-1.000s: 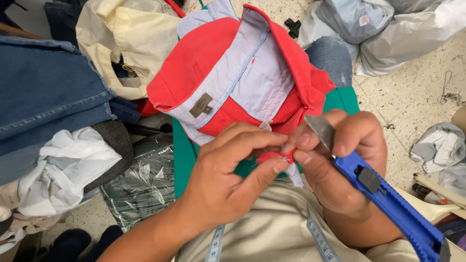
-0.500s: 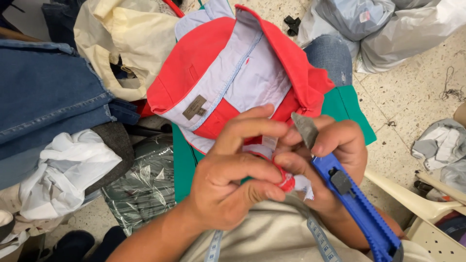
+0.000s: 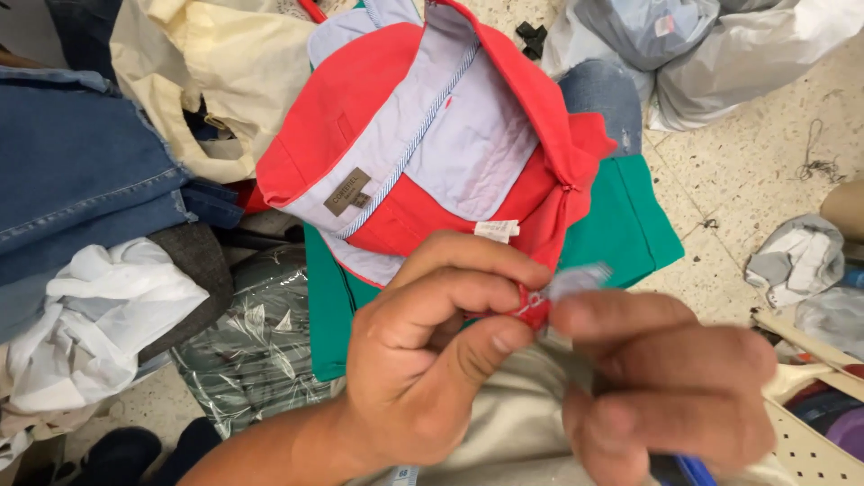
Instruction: Using a utility knife to trim loose threads and remove labels from a pair of shorts
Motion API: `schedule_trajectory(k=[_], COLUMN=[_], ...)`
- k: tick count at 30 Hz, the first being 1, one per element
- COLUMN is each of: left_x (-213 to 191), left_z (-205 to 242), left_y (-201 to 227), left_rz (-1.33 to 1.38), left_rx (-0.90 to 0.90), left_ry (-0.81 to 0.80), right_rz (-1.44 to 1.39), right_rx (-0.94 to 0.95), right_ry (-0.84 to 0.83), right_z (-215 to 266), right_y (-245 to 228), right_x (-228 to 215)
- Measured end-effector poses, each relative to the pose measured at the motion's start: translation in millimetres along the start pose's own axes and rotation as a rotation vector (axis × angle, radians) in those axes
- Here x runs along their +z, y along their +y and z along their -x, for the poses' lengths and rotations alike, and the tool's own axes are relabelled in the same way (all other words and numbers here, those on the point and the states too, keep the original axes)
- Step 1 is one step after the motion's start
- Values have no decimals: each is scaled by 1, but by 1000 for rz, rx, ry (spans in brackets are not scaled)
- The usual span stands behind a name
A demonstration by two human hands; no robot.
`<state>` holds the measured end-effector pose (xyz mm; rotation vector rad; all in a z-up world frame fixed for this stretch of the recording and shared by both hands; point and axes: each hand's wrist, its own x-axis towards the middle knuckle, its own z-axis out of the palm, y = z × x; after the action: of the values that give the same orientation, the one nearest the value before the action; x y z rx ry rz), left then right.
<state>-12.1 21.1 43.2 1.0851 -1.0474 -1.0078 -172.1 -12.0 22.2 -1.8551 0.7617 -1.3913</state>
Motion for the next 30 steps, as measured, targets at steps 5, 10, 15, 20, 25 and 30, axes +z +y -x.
schedule_trajectory(k=[5, 10, 15, 20, 25, 30], left_x=[3, 2, -1, -1, -4, -4], left_z=[1, -3, -5, -6, -8, -11], left_y=[1, 1, 4, 2, 4, 3], left_rz=[39, 55, 37, 31, 10, -15], left_rx=[-25, -20, -13, -7, -10, 0], left_ry=[1, -23, -43, -81, -99, -122], right_rz=[-197, -242, -226, -269, -263, -226], right_rx=[-147, -132, -120, -132, -101, -60], right_ry=[308, 289, 119, 93, -28, -77], right_z=[-6, 8, 10, 12, 10, 12], right_y=[25, 32, 37, 39, 38, 37], right_x=[24, 14, -4, -8, -23, -28])
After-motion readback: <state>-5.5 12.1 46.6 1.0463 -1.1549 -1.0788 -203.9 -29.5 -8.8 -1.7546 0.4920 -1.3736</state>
